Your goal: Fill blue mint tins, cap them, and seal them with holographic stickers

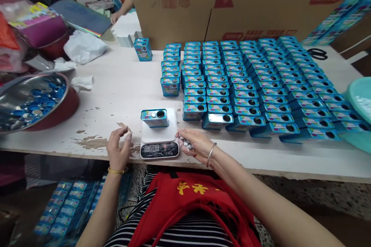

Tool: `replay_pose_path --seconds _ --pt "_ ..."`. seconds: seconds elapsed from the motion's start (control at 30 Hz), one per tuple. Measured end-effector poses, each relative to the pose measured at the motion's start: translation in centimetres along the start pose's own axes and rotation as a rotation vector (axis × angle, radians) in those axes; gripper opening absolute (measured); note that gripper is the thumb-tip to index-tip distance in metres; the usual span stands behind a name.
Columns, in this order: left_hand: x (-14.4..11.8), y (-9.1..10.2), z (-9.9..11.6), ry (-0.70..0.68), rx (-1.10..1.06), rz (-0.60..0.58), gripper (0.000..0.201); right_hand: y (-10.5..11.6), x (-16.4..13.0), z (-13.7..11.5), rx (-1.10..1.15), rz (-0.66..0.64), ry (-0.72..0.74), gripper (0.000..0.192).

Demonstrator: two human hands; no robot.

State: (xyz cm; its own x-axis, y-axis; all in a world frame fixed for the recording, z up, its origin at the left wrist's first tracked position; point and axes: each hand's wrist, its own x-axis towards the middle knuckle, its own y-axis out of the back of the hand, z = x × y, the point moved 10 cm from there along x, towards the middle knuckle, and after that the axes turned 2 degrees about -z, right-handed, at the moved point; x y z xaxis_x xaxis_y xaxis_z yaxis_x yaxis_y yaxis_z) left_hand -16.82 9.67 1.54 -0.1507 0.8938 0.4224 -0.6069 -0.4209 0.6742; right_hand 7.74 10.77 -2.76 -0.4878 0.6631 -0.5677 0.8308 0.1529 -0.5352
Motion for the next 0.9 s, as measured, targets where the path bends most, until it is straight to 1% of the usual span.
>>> replay_pose_path --seconds 0.07,0.1,0.17,0.2,0.23,0.3,0.37,0.43,0.47,0.53,0.63,0.67,0.7,0.73,0.8,0.83,0.9 --pt "1.8 0.8 3.3 -0.095 -0.037 0.004 0.026 -0.6 0.2 0.7 0.026 -0.013 0.004 0.041" --pt "2.8 0.8 5.1 -0.157 -0.038 -0.013 0.026 -0.9 0.3 1.0 0.040 -0.019 0.007 0.041" --pt "4.6 0.4 8.3 -0.278 0.002 -0.070 0.027 -1.4 0.6 1.4 0.064 -0.028 0.011 0.041" --pt "5.5 -0.1 9.4 -0.324 0.040 -0.105 0.026 -1.6 0.7 1.6 0.074 -0.034 0.011 0.041" --pt "6.2 -0.8 10.2 -0.358 0.082 -0.144 0.025 -1.8 0.8 1.7 0.085 -0.040 0.010 0.041" --pt "7.5 -2.1 11.0 -0.386 0.142 -0.222 0.020 -1.9 0.9 2.0 0.106 -0.049 0.012 0.040" --pt "8.2 -3.2 11.0 -0.375 0.155 -0.299 0.017 -1.9 1.0 2.2 0.128 -0.050 0.015 0.039" --pt "8.3 -3.6 11.2 -0.349 0.130 -0.344 0.017 -1.9 1.0 2.2 0.151 -0.044 0.020 0.037" --pt "8.2 -3.7 11.6 -0.342 0.104 -0.357 0.017 -1.9 1.1 2.2 0.167 -0.037 0.018 0.035" --pt "7.4 -3.8 13.1 -0.366 0.036 -0.401 0.018 -2.0 1.1 2.2 0.229 -0.013 0.001 0.030" --pt "5.6 -4.1 15.9 -0.482 -0.041 -0.500 0.022 -2.2 1.1 2.2 0.383 0.029 -0.037 0.025" --pt "5.4 -4.0 16.3 -0.504 -0.043 -0.502 0.025 -2.2 1.0 2.2 0.423 0.027 -0.040 0.023" --pt "5.6 -3.7 16.3 -0.502 -0.035 -0.479 0.029 -2.2 1.0 2.1 0.447 0.017 -0.036 0.022" --pt "6.0 -3.3 15.8 -0.479 -0.023 -0.442 0.033 -2.0 1.0 2.1 0.455 0.004 -0.023 0.020" --pt "7.2 -2.7 14.0 -0.411 -0.002 -0.370 0.036 -1.0 0.8 2.2 0.434 -0.006 0.014 0.016" --pt "7.7 -2.7 12.9 -0.387 0.005 -0.358 0.038 -0.1 0.8 2.4 0.412 0.004 0.031 0.016" --pt "8.2 -3.3 11.0 -0.380 0.015 -0.386 0.048 1.9 0.5 3.0 0.362 0.053 0.056 0.018"
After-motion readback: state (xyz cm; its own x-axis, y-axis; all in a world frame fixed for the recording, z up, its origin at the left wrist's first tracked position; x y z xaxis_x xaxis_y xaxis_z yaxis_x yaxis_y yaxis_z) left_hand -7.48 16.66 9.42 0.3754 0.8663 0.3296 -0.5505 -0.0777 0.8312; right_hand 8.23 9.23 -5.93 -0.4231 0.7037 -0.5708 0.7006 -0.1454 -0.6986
